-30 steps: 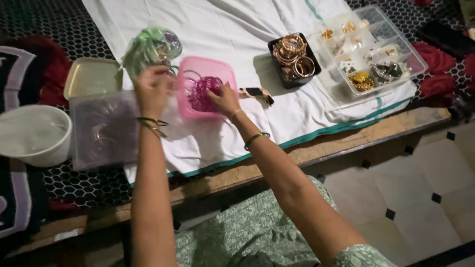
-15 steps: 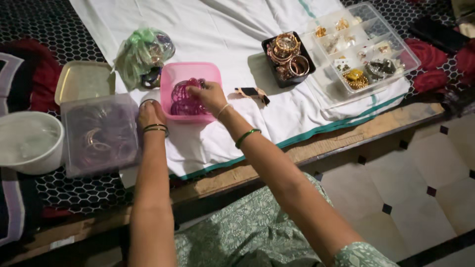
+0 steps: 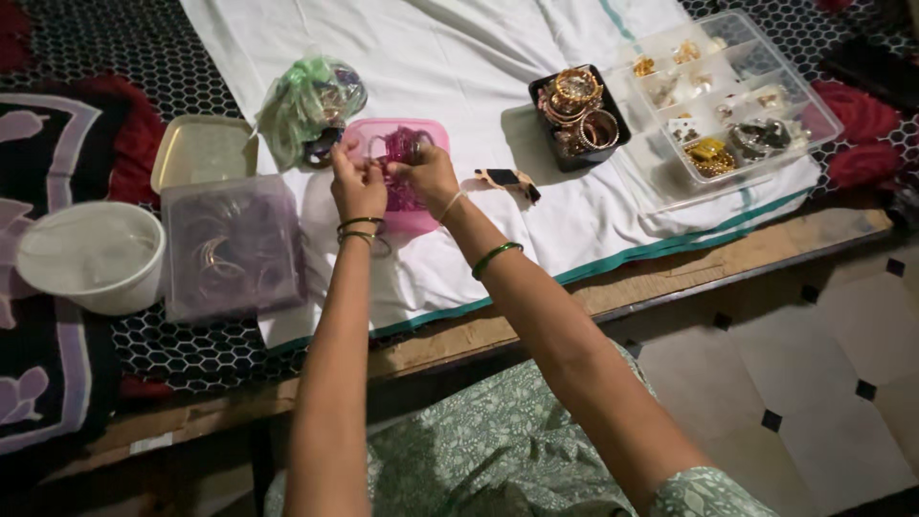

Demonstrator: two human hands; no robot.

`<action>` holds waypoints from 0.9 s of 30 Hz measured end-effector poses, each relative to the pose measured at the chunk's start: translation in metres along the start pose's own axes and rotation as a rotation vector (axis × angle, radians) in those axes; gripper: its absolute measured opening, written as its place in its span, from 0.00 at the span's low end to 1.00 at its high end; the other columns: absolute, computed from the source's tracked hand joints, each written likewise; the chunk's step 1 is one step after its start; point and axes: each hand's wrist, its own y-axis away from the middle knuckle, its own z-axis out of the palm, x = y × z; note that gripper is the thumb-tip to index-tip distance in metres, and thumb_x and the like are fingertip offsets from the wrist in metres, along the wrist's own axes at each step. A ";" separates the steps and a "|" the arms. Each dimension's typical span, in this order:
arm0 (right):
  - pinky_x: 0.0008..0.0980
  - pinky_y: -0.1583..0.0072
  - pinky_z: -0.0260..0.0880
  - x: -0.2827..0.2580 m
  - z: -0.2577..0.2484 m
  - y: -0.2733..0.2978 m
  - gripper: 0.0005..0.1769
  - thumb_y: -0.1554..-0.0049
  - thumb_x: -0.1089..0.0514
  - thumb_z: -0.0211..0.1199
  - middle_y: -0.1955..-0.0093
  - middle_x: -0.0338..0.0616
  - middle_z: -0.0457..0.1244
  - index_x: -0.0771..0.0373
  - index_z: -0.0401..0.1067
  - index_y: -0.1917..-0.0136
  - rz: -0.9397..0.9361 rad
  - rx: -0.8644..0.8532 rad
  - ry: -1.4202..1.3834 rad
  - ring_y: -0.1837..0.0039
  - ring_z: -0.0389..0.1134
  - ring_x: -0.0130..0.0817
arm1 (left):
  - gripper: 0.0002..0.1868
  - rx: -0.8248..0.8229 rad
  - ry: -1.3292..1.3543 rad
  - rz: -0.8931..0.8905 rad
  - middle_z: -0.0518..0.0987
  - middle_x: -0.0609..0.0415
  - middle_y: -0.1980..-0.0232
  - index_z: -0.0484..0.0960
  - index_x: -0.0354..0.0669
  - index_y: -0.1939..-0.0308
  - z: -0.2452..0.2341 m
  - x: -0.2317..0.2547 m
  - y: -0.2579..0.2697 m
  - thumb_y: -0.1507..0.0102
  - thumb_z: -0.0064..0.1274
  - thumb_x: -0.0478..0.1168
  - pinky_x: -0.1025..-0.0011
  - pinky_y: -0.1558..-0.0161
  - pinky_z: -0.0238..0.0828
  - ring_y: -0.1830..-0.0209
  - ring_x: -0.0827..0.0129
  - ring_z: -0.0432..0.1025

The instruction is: The person sorts and organizes bangles from a pink container onto a white cloth on the table. They handle the bangles by hand, separating them into small piles and occasionally placing some into a clear plastic bag.

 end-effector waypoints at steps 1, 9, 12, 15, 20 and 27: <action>0.31 0.55 0.72 -0.002 0.001 0.001 0.07 0.45 0.71 0.68 0.56 0.44 0.72 0.71 0.79 0.51 -0.019 0.040 0.114 0.57 0.69 0.27 | 0.24 -0.036 0.122 -0.018 0.81 0.52 0.63 0.70 0.43 0.39 0.005 -0.012 -0.002 0.39 0.53 0.30 0.68 0.60 0.75 0.65 0.66 0.78; 0.37 0.51 0.74 0.004 0.011 0.006 0.14 0.52 0.64 0.75 0.56 0.49 0.73 0.65 0.79 0.51 -0.162 0.039 0.691 0.55 0.74 0.36 | 0.10 -0.256 0.115 -0.377 0.83 0.58 0.67 0.85 0.43 0.59 -0.017 -0.038 -0.014 0.44 0.56 0.34 0.71 0.64 0.72 0.67 0.72 0.76; 0.40 0.49 0.73 0.011 0.012 0.009 0.18 0.51 0.60 0.73 0.54 0.51 0.72 0.63 0.77 0.46 -0.269 -0.066 0.814 0.53 0.75 0.42 | 0.03 -0.264 0.485 -0.600 0.79 0.60 0.70 0.83 0.44 0.69 -0.017 -0.029 -0.017 0.43 0.59 0.39 0.71 0.70 0.71 0.72 0.74 0.73; 0.45 0.47 0.71 0.018 0.015 0.010 0.17 0.51 0.55 0.75 0.54 0.55 0.71 0.63 0.78 0.49 -0.312 -0.186 1.018 0.52 0.73 0.51 | 0.12 -0.233 0.317 -0.518 0.78 0.61 0.71 0.80 0.43 0.74 -0.018 -0.018 -0.008 0.42 0.67 0.42 0.74 0.71 0.70 0.74 0.79 0.70; 0.44 0.47 0.73 0.024 0.010 0.012 0.16 0.53 0.53 0.73 0.54 0.52 0.72 0.61 0.79 0.52 -0.341 -0.328 0.989 0.51 0.74 0.50 | 0.23 -0.106 0.218 -0.580 0.71 0.61 0.77 0.72 0.43 0.84 -0.017 -0.013 -0.009 0.50 0.74 0.43 0.71 0.77 0.61 0.80 0.77 0.63; 0.46 0.40 0.67 0.011 0.021 0.029 0.15 0.48 0.53 0.68 0.43 0.48 0.67 0.57 0.76 0.47 -0.667 -0.187 1.296 0.37 0.67 0.49 | 0.13 0.053 0.159 -0.556 0.80 0.58 0.73 0.82 0.39 0.78 -0.022 -0.006 -0.001 0.51 0.70 0.43 0.71 0.70 0.72 0.74 0.75 0.72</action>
